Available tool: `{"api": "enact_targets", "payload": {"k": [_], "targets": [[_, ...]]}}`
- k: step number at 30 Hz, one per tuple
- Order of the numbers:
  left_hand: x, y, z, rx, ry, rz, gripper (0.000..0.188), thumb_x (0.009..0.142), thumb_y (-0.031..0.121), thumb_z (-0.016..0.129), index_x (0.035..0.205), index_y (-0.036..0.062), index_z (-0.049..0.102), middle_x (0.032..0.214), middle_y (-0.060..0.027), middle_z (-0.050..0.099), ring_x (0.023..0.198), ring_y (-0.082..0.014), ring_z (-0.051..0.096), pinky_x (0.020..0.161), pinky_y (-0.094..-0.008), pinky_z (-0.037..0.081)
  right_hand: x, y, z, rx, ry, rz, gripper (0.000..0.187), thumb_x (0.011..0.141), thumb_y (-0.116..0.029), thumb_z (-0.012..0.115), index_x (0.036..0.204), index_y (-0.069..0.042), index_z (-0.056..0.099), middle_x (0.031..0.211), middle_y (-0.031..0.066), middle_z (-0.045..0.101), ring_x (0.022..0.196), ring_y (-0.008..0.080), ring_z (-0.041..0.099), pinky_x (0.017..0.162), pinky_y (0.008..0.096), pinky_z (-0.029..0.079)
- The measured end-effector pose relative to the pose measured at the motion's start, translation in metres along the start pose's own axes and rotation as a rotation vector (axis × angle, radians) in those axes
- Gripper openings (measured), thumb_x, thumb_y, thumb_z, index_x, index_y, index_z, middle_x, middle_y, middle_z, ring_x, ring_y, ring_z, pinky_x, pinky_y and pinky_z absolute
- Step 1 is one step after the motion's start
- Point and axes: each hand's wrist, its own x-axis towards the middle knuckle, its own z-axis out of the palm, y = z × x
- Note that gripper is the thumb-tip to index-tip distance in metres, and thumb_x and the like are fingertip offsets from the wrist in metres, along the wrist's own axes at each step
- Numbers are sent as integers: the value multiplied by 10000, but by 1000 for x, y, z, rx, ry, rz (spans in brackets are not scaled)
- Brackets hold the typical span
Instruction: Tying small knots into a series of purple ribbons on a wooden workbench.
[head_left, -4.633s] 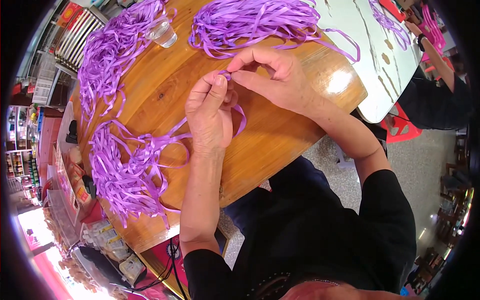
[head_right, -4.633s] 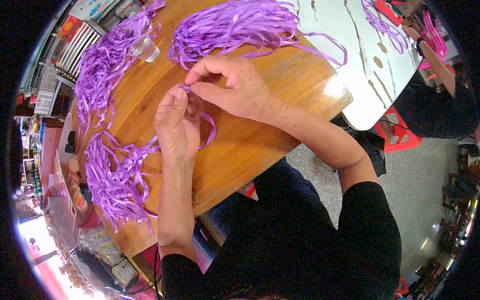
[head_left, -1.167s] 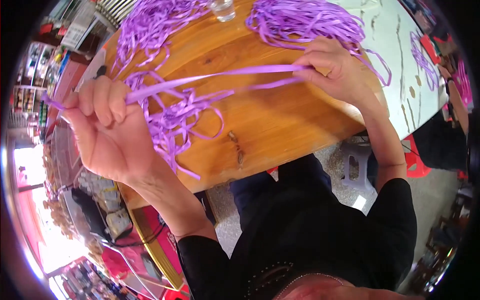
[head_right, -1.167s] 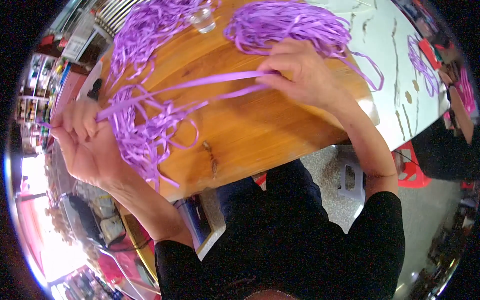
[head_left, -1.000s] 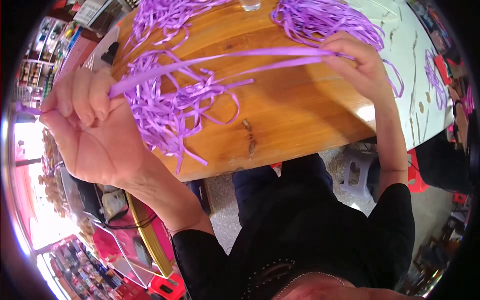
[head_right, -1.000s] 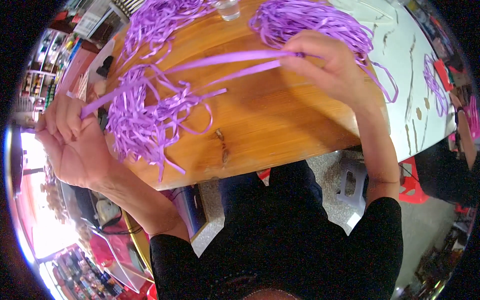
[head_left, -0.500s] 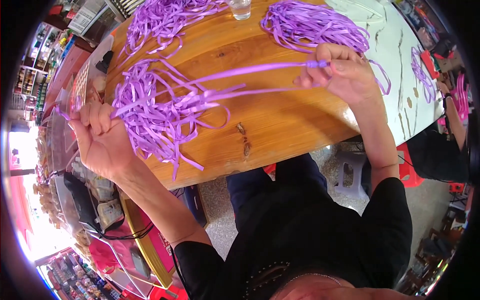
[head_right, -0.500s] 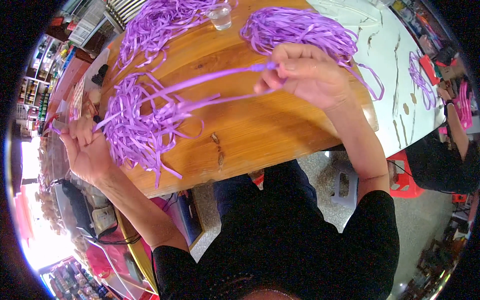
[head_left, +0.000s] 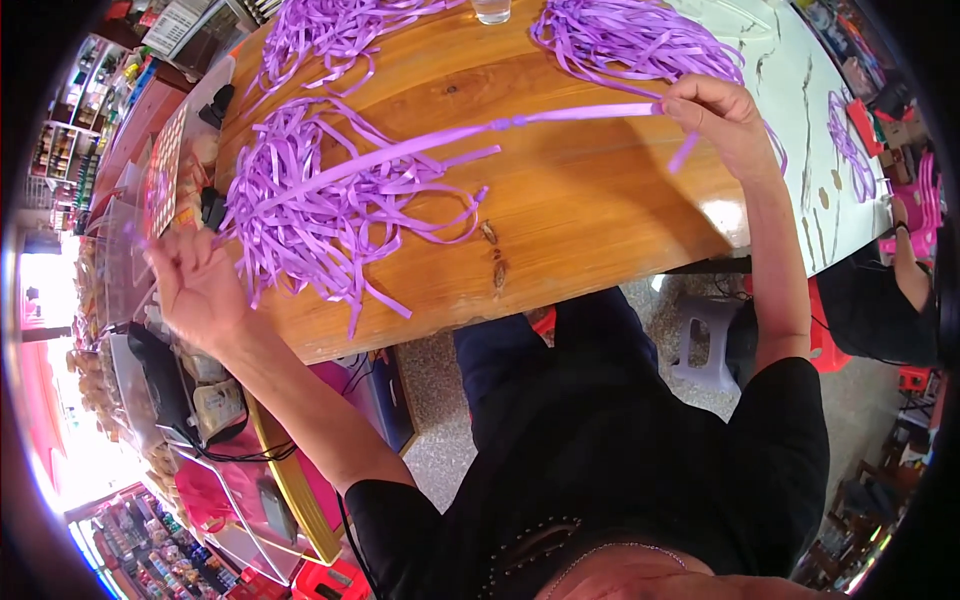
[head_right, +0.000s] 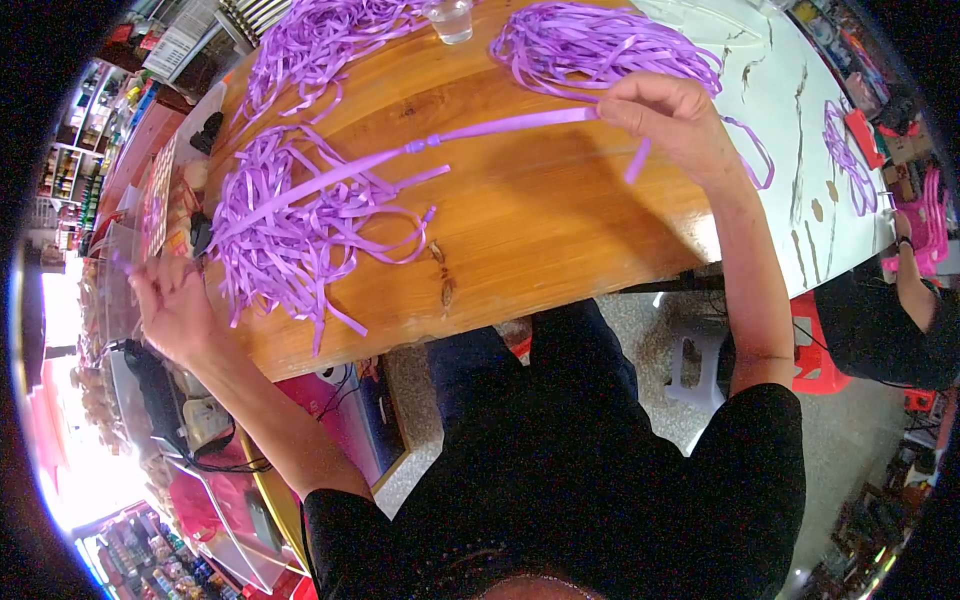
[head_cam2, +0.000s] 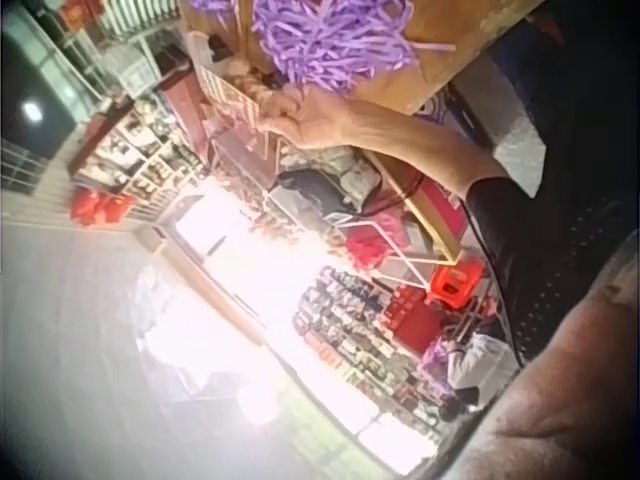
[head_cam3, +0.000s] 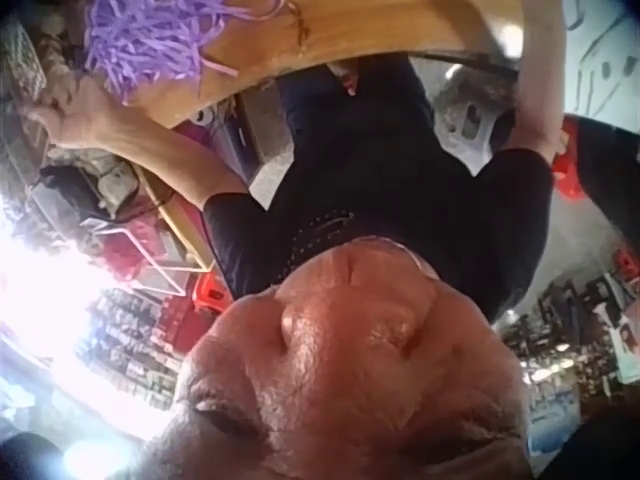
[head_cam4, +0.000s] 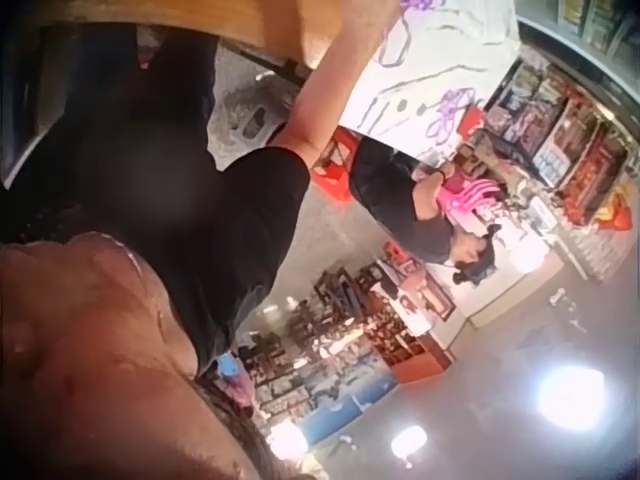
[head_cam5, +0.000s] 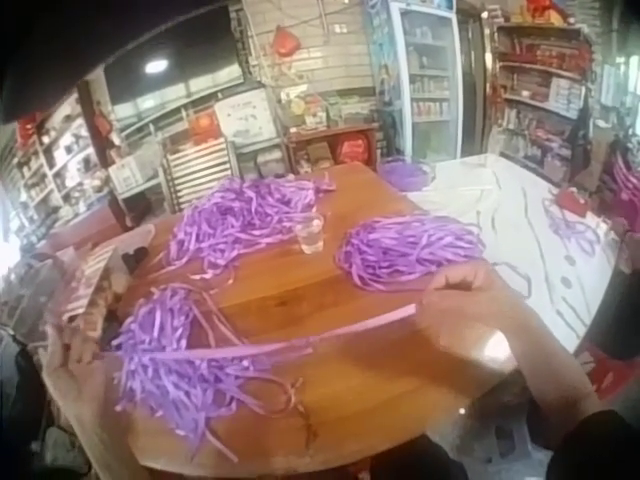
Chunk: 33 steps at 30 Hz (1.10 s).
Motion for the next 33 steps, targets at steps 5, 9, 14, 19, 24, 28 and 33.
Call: {"api": "enact_targets", "payload": {"k": [5, 9, 14, 19, 24, 28, 33], "targets": [[10, -20, -51, 1543, 363, 354, 246, 829, 54, 605, 1031, -55, 515, 894, -93, 485, 832, -169, 498, 630, -292, 445, -3, 8, 4, -243, 7, -10, 106, 868, -81, 582, 909, 9, 621, 805, -10, 572, 755, 48, 499, 639, 189, 394], [-19, -93, -7, 1912, 60, 903, 397, 793, 93, 669, 1139, -20, 513, 1121, -179, 491, 972, -275, 517, 839, -331, 446, 2, 9, 43, -211, -101, -63, 105, 866, -43, 571, 944, 6, 622, 843, -9, 577, 775, 58, 510, 652, 196, 392], [-83, -203, 78, 1057, -417, -88, 193, 886, 91, 533, 1065, 25, 563, 1010, -42, 575, 961, -126, 526, 861, -242, 406, 1, -20, 69, -415, -121, -355, 164, 811, -17, 623, 975, -23, 633, 864, 44, 610, 703, 70, 526, 589, 206, 386], [-104, -229, 89, 680, -406, -648, 128, 895, 129, 551, 941, 19, 598, 834, 32, 565, 732, -56, 500, 645, -198, 407, -7, -44, 68, -465, 145, -349, 202, 759, 65, 639, 951, 0, 633, 863, 71, 614, 689, 94, 542, 589, 207, 403], [-90, -225, 76, 1002, -475, -403, 108, 845, 124, 616, 847, 16, 613, 748, 27, 547, 647, -55, 469, 568, -213, 380, -10, -19, 30, -545, 77, -387, 202, 756, 79, 634, 948, 16, 626, 852, 76, 611, 718, 123, 563, 615, 215, 414], [-65, -207, 58, 1662, -665, 93, 142, 797, 81, 639, 918, 13, 611, 798, -68, 593, 710, -148, 557, 639, -279, 429, -6, -20, 44, -575, 86, -251, 170, 776, 49, 627, 943, 20, 625, 839, 87, 610, 728, 156, 581, 629, 242, 437], [-76, -228, 70, 1641, -577, 340, 270, 809, 90, 625, 1060, 4, 576, 877, -107, 608, 838, -197, 582, 760, -302, 439, 13, -5, 66, -612, 56, -501, 150, 794, 27, 611, 943, 12, 625, 835, 102, 622, 762, 205, 615, 666, 289, 477]]}}
